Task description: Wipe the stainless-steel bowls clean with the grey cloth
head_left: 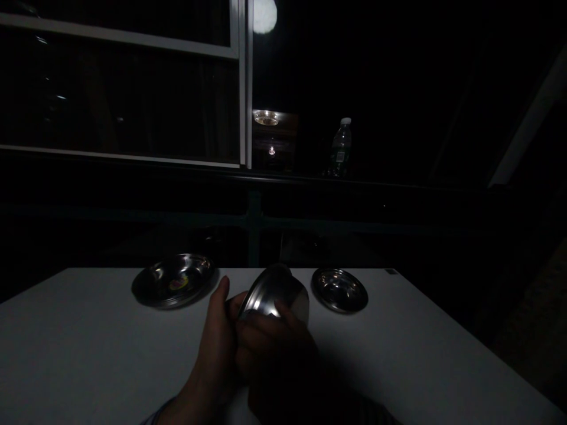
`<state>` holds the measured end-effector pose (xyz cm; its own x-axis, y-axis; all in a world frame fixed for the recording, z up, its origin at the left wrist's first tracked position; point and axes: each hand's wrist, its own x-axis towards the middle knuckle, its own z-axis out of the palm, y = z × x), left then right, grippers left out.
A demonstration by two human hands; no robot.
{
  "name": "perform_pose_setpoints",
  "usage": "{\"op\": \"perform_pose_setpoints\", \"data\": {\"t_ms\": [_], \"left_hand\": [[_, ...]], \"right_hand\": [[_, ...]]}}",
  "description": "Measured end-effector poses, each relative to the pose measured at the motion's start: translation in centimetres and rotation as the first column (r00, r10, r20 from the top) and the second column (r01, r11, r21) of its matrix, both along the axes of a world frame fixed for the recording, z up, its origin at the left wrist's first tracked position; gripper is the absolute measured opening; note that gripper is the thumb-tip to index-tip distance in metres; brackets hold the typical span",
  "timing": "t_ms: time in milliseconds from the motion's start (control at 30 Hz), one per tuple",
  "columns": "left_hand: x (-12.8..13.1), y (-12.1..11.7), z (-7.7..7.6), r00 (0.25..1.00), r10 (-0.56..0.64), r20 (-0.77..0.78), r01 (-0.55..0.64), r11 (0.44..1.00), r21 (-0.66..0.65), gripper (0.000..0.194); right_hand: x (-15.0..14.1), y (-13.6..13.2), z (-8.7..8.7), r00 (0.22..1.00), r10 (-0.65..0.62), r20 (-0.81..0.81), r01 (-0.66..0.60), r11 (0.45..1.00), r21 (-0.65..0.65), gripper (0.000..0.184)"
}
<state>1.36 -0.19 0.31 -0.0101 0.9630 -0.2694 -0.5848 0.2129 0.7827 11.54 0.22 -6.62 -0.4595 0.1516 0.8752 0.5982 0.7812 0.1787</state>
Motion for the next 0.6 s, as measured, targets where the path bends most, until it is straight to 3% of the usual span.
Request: {"op": "perform_pose_setpoints", "data": {"t_ms": [167,300,367,500,600], "left_hand": [[0.3,0.4,-1.0,0.994,-0.113,0.0,0.113,0.991,-0.074,0.051],[0.3,0.6,-1.7,0.956,-0.003,-0.292,0.03,0.996,0.088,0.048],[0.3,0.5,-1.6,0.926,-0.02,-0.376,0.067,0.991,0.112,0.045],[0.1,0.2,-1.2,0.953,-0.073,-0.293,0.089,0.995,0.043,0.039],[-0.1,0.3,-1.1,0.983,-0.03,-0.184,0.038,0.999,0.039,0.032]], "right_hand": [[2.0,1.0,1.9,0.999,-0.046,-0.014,0.045,0.997,-0.059,0.019],[4.2,2.4,3.0,0.994,-0.038,-0.1,0.021,0.985,-0.172,0.024],[5.0,2.8,3.1,0.984,-0.033,-0.176,-0.017,0.961,-0.277,0.029],[5.9,3.3,3.1,0.921,-0.108,-0.374,-0.092,0.873,-0.479,0.032],[6.3,3.6,3.1,0.87,-0.109,-0.48,-0.185,0.832,-0.523,0.032]]}}
